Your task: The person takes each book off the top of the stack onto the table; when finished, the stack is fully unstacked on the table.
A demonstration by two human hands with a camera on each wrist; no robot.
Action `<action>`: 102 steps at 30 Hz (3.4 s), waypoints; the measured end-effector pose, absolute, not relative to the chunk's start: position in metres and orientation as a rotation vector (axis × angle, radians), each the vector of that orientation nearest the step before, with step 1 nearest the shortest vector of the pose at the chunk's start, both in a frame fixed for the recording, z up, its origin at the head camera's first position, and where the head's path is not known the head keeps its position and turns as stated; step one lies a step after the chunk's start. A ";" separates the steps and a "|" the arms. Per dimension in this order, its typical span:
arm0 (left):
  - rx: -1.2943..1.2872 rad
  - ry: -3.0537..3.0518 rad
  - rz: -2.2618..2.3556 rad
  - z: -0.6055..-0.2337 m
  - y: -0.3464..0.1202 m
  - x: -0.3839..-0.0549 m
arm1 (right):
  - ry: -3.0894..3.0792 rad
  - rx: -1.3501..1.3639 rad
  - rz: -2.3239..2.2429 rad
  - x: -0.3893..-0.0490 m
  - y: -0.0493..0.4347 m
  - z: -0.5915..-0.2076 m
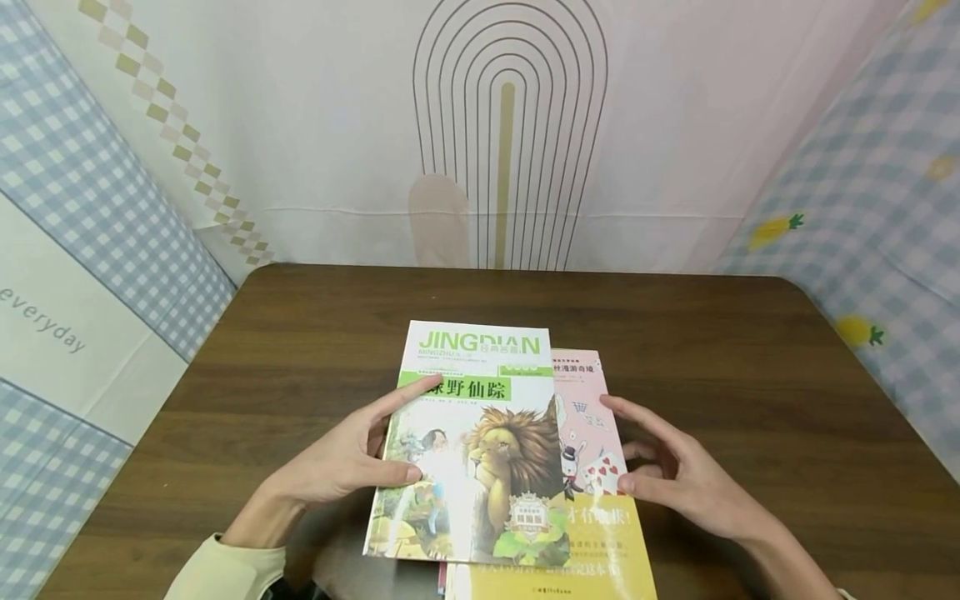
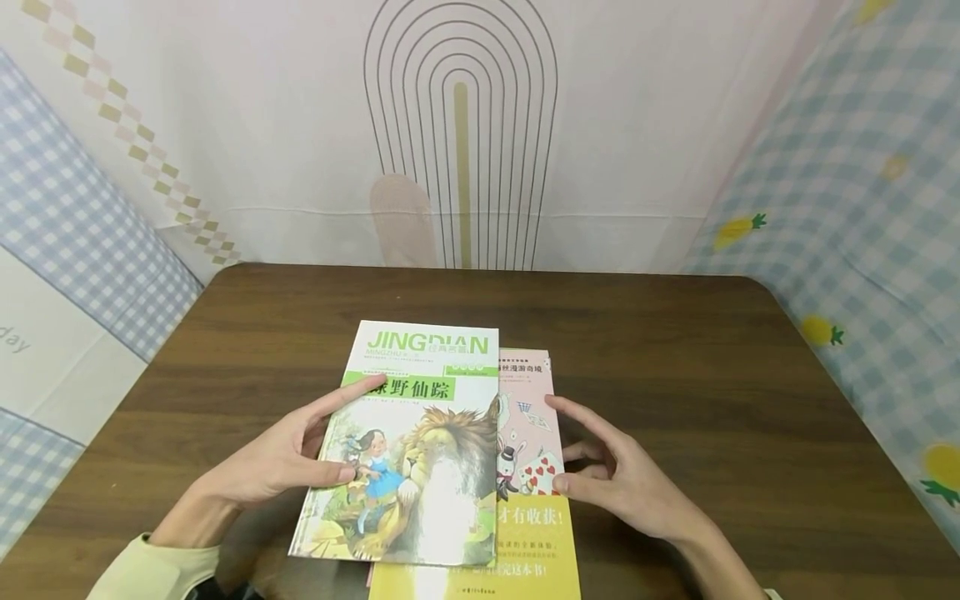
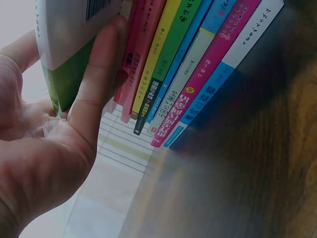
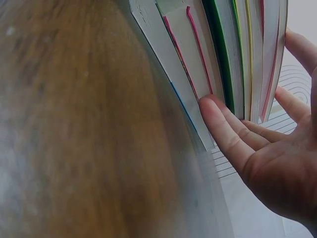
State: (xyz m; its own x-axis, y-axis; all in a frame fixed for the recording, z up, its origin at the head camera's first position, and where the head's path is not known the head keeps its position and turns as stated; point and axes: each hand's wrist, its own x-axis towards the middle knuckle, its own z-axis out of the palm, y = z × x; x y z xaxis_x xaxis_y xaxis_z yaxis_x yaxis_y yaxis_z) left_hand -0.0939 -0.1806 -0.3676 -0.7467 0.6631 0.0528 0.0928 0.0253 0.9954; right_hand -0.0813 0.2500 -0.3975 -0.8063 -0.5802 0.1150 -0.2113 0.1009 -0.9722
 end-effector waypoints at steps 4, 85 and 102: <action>0.777 1.917 1.764 -0.367 -0.182 -0.095 | 2.095 -0.789 -1.759 -0.081 0.250 -0.398; 0.345 2.120 1.702 -0.385 -0.331 -0.140 | 2.115 -0.719 -1.737 -0.080 0.251 -0.398; 0.091 2.336 1.449 -0.388 -0.351 -0.150 | 2.165 -0.608 -1.689 -0.080 0.250 -0.397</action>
